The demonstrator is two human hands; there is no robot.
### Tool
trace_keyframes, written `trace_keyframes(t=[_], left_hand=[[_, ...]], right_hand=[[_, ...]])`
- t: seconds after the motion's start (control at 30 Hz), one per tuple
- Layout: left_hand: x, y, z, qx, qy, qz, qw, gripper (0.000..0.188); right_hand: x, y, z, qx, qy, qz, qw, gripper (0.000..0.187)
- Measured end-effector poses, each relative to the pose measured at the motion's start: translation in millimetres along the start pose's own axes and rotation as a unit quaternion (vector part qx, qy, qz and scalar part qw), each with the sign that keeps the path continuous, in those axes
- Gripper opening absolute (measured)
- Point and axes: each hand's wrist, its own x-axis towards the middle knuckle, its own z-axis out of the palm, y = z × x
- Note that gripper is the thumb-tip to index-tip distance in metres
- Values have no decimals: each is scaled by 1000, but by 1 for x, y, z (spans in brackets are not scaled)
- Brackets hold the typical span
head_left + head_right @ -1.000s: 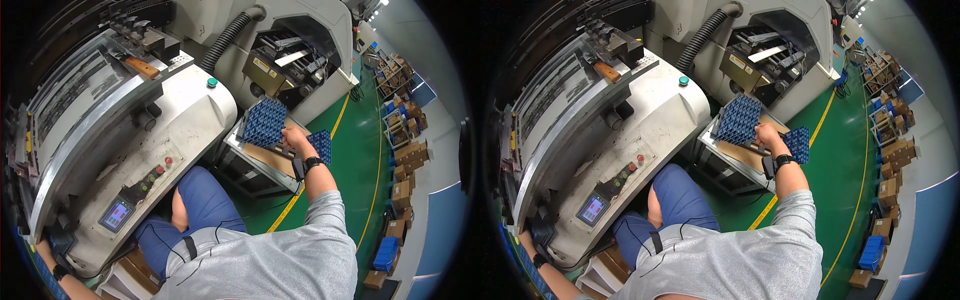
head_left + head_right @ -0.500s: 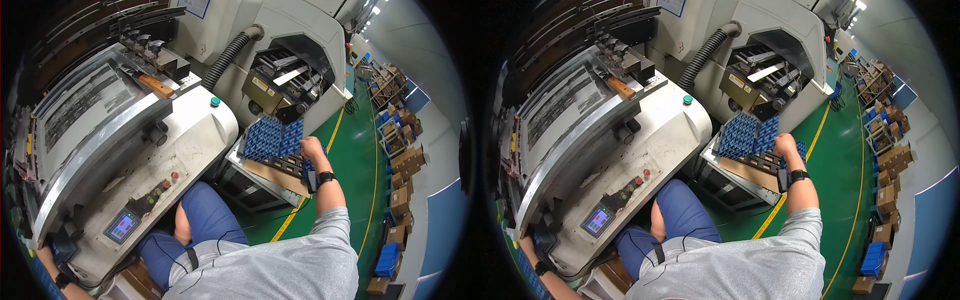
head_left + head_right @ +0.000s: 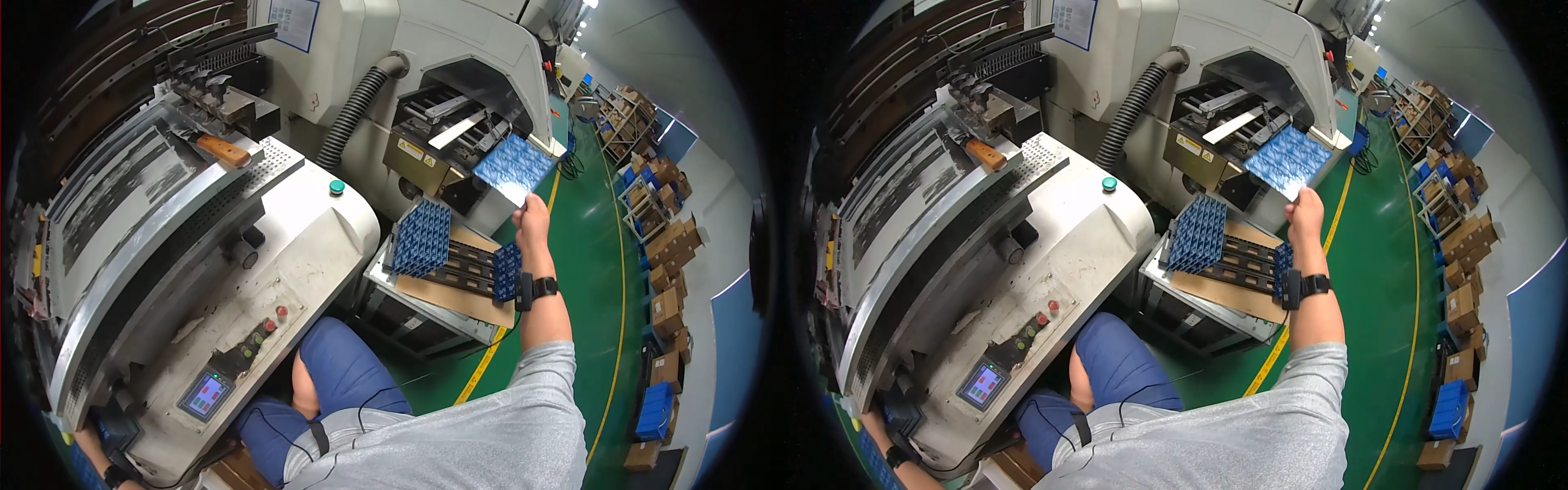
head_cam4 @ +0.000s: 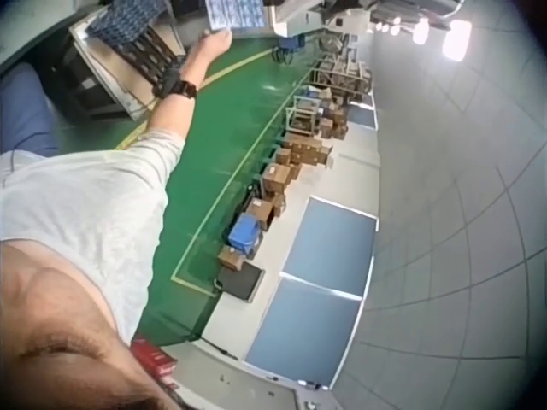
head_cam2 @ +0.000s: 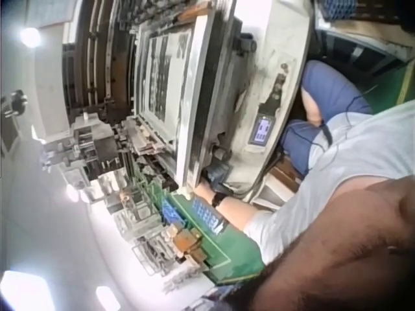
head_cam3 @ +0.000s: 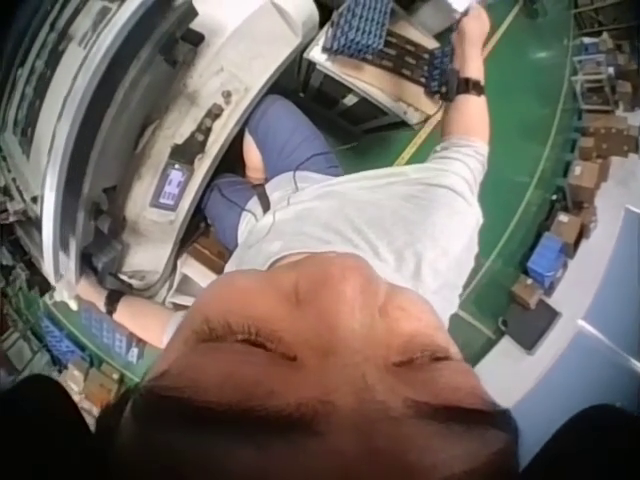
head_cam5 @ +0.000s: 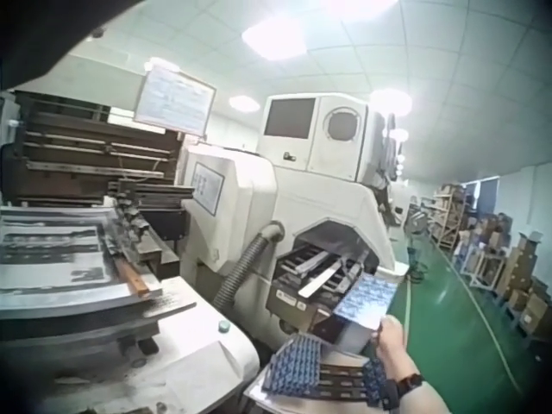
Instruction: The person places a circuit board onto the machine bed, presses a button to start the process, and then moves the board to a tray. This cycle is repeated, including picking up boards from a stack and placing them into the machine.
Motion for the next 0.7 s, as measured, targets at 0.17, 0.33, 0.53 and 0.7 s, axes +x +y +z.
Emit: trace_keyframes(t=[0.17,0.33,0.53,0.7], left_hand=[[-3,17,4,-1,-16,-35,999,29],[6,54,17,16,-4,-34,999,28],[-2,62,-1,40,-3,-44,998,31],[5,85,-4,21,-7,-63,998,31]], right_hand=[[33,7,69,111,-37,64,991,21],[51,29,113,129,-34,116,984,17],[56,44,138,130,-63,153,978,19],[60,42,133,133,-70,148,977,19]])
